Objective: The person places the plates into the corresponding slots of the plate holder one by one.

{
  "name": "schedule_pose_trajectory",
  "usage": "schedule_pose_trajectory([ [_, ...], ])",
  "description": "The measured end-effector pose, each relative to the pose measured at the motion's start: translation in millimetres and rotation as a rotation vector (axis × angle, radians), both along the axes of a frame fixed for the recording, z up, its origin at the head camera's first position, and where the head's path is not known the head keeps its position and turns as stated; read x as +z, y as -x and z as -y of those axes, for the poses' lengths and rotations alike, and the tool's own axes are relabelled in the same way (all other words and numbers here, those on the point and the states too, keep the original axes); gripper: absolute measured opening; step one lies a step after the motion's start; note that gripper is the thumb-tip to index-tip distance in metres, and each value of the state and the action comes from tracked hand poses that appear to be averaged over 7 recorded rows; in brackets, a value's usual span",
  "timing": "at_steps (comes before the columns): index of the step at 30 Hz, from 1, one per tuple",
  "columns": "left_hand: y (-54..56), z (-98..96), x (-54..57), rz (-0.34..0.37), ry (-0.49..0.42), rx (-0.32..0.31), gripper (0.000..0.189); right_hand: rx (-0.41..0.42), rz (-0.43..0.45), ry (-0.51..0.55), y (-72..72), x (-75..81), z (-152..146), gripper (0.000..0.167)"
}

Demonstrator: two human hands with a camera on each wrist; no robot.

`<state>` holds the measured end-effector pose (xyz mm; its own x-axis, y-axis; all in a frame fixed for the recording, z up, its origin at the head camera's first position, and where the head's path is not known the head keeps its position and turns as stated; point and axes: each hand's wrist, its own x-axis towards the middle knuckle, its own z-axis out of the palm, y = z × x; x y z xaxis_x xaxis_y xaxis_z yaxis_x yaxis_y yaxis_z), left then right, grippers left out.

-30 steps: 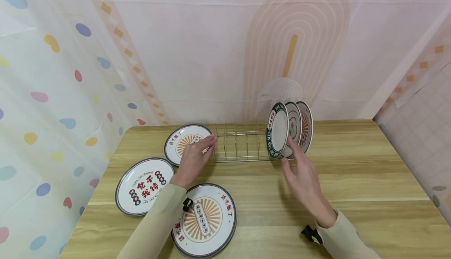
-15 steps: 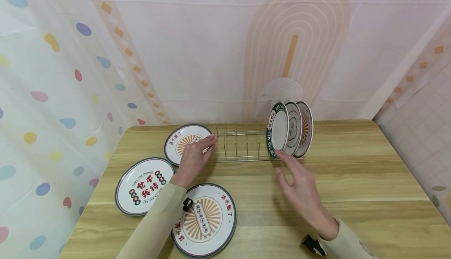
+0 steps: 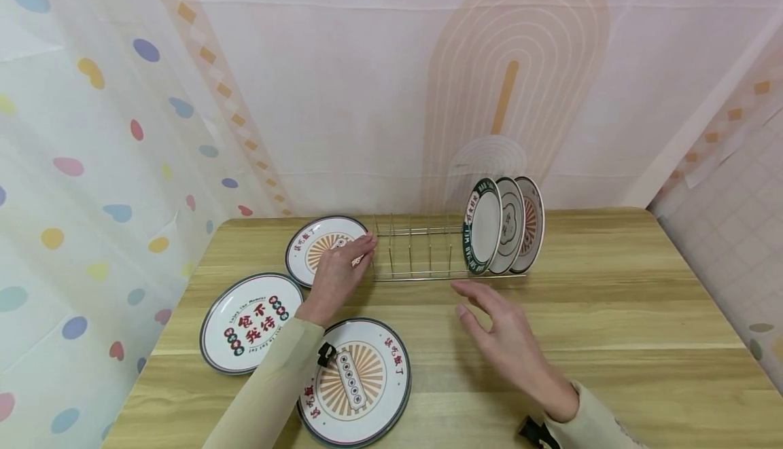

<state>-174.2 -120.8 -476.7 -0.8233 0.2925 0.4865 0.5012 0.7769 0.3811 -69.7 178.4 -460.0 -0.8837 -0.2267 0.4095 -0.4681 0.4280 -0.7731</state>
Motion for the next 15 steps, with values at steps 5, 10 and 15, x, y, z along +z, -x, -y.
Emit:
schedule_pose_trajectory([
  [5,0.2,0.6,-1.4,-0.016,-0.003,-0.012,0.026,0.088,0.150,0.067,1.1,0.3,6,0.033],
  [10,0.2,0.7,-1.4,-0.029,-0.002,-0.020,0.027,0.160,0.306,0.143,3.9,-1.5,13,0.033],
  [15,0.3,0.7,-0.8,-0.024,0.002,-0.022,0.025,0.204,0.408,0.151,7.0,-6.0,19,0.032],
])
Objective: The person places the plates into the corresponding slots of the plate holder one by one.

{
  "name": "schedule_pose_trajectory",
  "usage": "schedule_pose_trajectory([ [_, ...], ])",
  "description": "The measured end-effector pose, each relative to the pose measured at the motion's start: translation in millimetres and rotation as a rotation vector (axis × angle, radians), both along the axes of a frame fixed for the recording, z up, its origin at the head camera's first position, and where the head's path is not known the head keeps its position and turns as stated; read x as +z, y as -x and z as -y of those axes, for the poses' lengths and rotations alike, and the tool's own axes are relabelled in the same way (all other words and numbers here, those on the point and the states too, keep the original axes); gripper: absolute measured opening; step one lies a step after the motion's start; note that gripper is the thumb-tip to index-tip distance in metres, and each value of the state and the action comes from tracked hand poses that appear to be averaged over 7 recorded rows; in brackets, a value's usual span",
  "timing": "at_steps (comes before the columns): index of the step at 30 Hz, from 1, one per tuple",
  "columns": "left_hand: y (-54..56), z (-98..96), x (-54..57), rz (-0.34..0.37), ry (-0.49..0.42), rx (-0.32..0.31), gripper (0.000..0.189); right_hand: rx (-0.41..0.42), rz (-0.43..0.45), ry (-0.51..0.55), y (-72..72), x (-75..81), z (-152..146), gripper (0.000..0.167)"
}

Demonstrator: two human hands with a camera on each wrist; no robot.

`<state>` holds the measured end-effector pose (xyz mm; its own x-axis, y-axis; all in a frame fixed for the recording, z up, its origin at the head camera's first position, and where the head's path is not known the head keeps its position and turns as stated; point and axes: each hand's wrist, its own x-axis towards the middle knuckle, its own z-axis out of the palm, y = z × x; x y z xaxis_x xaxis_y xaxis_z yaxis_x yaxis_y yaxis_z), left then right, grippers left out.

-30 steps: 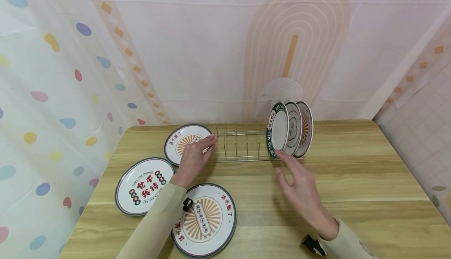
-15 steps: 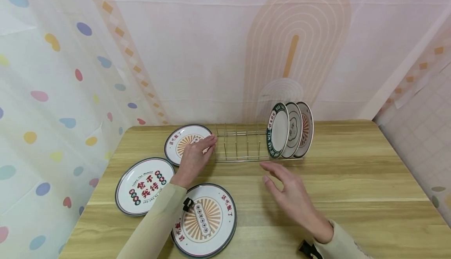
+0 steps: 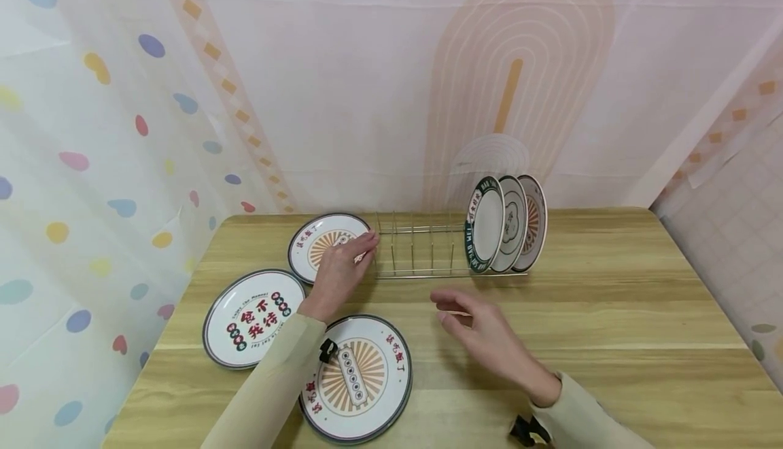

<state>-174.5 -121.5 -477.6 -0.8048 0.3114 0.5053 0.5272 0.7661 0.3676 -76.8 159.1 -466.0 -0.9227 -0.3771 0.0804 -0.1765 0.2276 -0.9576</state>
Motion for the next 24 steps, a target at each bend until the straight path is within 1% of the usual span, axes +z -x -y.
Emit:
schedule_pose_trajectory([
  [8,-0.5,0.4,1.3,-0.015,-0.003,-0.011,0.026,0.129,0.090,-0.004,3.9,-6.9,8,0.037],
  [14,-0.6,0.6,1.4,0.013,0.005,-0.001,0.024,0.214,0.182,0.032,5.9,-11.5,16,0.041],
  [19,-0.7,0.2,1.4,0.004,0.007,0.004,0.027,0.270,0.255,0.035,7.6,-13.1,22,0.046],
  [24,-0.4,0.7,0.9,0.006,0.022,0.011,0.027,0.301,0.309,0.043,10.5,-17.2,29,0.052],
])
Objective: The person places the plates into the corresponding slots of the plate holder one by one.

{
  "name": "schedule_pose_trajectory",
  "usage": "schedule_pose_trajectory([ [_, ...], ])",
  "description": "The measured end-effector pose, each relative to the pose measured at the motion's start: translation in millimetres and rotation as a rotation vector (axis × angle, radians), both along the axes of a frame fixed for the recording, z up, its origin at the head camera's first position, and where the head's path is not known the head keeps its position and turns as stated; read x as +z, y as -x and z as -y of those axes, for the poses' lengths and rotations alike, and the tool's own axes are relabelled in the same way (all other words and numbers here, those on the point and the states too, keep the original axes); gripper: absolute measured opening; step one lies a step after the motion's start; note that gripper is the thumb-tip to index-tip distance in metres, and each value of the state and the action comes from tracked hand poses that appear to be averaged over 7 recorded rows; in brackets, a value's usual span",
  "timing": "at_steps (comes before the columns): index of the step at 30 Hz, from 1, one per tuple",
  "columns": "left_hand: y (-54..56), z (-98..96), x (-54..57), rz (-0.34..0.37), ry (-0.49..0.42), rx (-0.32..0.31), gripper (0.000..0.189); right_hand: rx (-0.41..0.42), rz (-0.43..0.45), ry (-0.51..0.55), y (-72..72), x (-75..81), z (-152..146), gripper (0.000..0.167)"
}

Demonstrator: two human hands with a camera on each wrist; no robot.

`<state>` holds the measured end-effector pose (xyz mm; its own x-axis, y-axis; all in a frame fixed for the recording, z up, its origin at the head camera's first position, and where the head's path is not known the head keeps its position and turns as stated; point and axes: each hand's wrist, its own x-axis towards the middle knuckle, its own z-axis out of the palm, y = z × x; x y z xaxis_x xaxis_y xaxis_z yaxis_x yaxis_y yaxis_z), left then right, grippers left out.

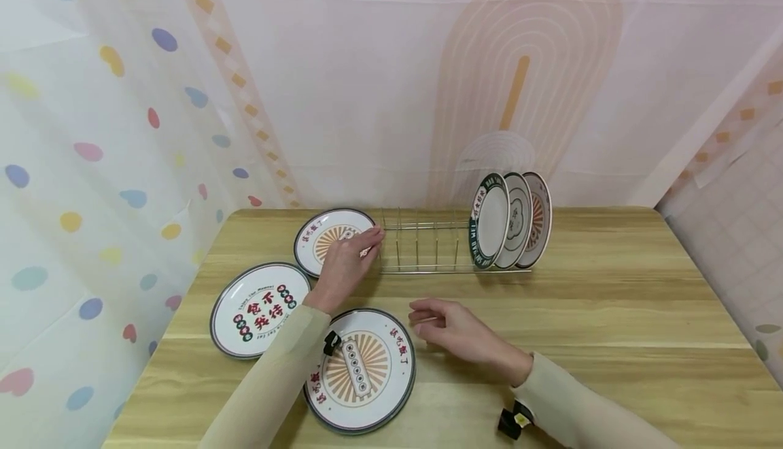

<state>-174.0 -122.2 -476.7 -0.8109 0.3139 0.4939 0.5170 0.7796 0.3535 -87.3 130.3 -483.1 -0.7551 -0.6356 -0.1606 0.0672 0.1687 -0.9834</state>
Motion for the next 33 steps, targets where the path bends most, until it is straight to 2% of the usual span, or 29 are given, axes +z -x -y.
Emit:
schedule_pose_trajectory([
  [4,-0.2,-0.6,1.0,0.004,0.008,0.005,0.027,0.003,0.068,0.018,2.0,-2.3,7,0.057],
  [15,0.5,-2.8,3.6,0.007,-0.012,0.003,0.025,-0.009,0.111,-0.060,3.7,-9.6,27,0.055],
  [22,-0.8,-1.7,3.7,0.024,-0.022,0.011,0.024,0.023,0.010,-0.155,7.6,-13.5,36,0.055],
  [27,-2.0,-1.2,3.7,0.014,-0.019,0.012,0.025,0.041,-0.076,-0.234,9.4,-16.3,39,0.047],
  [30,-2.0,-1.0,3.0,0.016,-0.007,0.011,0.025,0.053,-0.098,-0.250,10.0,-16.5,39,0.041],
  [33,-2.8,-0.8,2.8,0.021,0.001,0.009,0.025,0.066,-0.085,-0.240,10.4,-16.1,37,0.038],
])
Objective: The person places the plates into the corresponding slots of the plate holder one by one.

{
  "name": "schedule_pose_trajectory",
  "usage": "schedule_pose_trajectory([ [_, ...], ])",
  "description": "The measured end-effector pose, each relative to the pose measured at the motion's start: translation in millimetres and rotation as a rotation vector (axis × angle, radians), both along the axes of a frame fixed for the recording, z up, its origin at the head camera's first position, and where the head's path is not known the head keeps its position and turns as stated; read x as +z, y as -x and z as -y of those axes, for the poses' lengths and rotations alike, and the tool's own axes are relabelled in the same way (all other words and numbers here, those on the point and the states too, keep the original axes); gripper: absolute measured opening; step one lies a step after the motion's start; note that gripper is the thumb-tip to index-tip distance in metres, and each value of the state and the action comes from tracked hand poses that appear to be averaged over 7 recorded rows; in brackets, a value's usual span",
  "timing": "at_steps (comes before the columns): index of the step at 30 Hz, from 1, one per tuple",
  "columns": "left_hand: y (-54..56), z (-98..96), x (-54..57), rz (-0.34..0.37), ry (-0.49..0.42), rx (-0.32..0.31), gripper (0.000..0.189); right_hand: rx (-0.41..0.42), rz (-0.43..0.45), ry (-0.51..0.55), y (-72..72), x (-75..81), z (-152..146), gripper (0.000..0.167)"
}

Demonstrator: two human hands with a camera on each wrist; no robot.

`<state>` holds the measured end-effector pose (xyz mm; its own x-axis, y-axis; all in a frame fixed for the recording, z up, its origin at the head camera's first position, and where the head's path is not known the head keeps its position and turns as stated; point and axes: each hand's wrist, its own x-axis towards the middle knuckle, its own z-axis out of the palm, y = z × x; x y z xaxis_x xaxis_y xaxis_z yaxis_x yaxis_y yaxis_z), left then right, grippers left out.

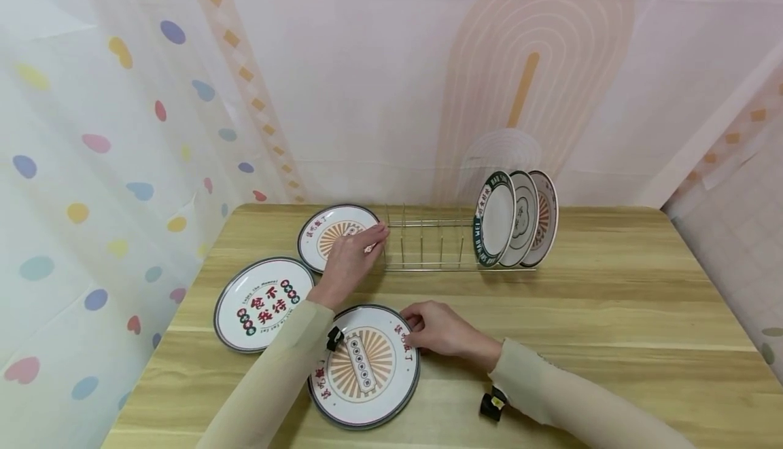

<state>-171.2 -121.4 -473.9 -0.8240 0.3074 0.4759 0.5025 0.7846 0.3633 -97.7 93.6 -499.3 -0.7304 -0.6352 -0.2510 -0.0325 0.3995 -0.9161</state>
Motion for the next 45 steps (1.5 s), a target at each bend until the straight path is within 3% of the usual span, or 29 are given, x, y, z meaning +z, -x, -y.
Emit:
schedule_pose_trajectory([
  [8,-0.2,-1.1,3.2,0.004,0.011,-0.010,0.024,-0.018,0.152,0.073,4.3,5.0,-13,0.042],
  [17,-1.1,-1.4,5.4,0.012,0.024,-0.009,0.023,0.009,0.339,0.254,4.1,5.0,-33,0.043],
  [45,-2.4,-0.3,5.7,0.040,0.002,-0.003,0.025,-0.114,0.480,0.409,-11.4,9.1,-70,0.055],
])
